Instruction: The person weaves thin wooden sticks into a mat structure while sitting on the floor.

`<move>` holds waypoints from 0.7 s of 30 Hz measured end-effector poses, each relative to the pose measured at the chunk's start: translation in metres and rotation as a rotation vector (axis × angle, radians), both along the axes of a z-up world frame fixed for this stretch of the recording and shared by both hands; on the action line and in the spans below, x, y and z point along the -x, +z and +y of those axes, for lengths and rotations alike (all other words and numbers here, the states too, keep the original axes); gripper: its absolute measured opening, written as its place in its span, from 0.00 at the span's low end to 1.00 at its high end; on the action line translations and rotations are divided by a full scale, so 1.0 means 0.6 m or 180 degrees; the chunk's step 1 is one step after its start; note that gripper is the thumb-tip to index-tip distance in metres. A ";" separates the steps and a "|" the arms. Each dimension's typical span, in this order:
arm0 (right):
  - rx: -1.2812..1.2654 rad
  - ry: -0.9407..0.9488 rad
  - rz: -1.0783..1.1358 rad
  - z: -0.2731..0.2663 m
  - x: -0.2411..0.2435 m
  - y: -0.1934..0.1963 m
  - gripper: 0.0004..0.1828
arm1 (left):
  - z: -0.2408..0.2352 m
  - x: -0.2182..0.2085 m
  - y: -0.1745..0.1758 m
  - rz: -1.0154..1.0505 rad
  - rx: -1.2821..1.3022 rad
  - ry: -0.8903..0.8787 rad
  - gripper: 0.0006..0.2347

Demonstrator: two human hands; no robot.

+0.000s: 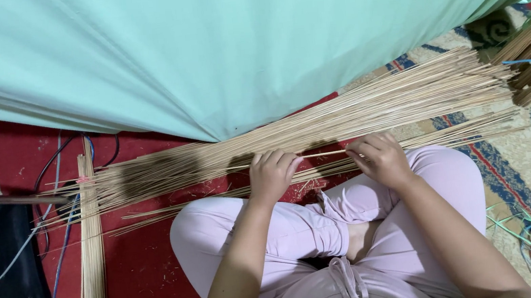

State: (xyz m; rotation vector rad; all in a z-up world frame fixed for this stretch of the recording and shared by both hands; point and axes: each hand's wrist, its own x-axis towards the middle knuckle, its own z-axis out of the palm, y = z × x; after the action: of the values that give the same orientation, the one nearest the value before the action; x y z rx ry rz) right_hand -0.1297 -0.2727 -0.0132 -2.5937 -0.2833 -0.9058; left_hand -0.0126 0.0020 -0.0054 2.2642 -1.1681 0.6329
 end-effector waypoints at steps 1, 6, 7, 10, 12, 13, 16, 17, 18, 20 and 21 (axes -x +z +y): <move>0.0002 0.0001 -0.0006 -0.008 0.003 0.004 0.07 | 0.002 -0.004 -0.003 -0.0006 0.0002 0.0001 0.09; 0.0218 -0.1001 -0.0047 -0.066 0.024 0.013 0.09 | 0.020 -0.020 -0.003 0.0147 -0.0049 0.0469 0.09; 0.0216 -0.1003 -0.0050 -0.075 0.030 0.011 0.09 | 0.022 -0.022 -0.010 0.0143 -0.0050 0.0467 0.09; 0.0100 -0.1546 -0.0165 -0.094 0.035 0.000 0.07 | 0.022 -0.029 -0.030 0.0064 -0.0142 0.0606 0.08; 0.0127 -0.1598 -0.0150 -0.091 0.029 -0.015 0.11 | 0.017 -0.027 -0.043 -0.0025 -0.0139 0.0387 0.05; 0.0134 -0.1594 -0.0169 -0.077 0.023 -0.012 0.11 | 0.012 -0.027 -0.040 -0.0041 -0.0127 0.0391 0.05; 0.0183 -0.1191 0.0082 -0.028 0.019 -0.012 0.10 | 0.005 -0.011 -0.034 -0.0047 -0.0195 0.0149 0.02; 0.0277 -0.0955 0.0077 -0.013 0.014 -0.012 0.10 | 0.002 -0.009 -0.030 -0.0119 -0.0230 0.0049 0.02; 0.0370 -0.0718 0.0070 0.001 0.009 -0.011 0.11 | -0.001 -0.006 -0.025 -0.0192 -0.0265 -0.0050 0.03; 0.0388 -0.0721 0.0066 0.004 0.004 -0.016 0.11 | 0.000 -0.007 -0.019 -0.0185 -0.0235 -0.0053 0.03; 0.0406 -0.0735 0.0052 0.004 0.002 -0.018 0.11 | 0.000 -0.008 -0.016 -0.0188 -0.0203 -0.0064 0.03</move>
State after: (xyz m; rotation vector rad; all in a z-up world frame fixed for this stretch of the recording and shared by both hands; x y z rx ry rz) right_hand -0.1307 -0.2701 -0.0242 -2.7926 -0.0373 -0.9712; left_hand -0.0081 0.0021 -0.0148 2.2977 -1.2544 0.6676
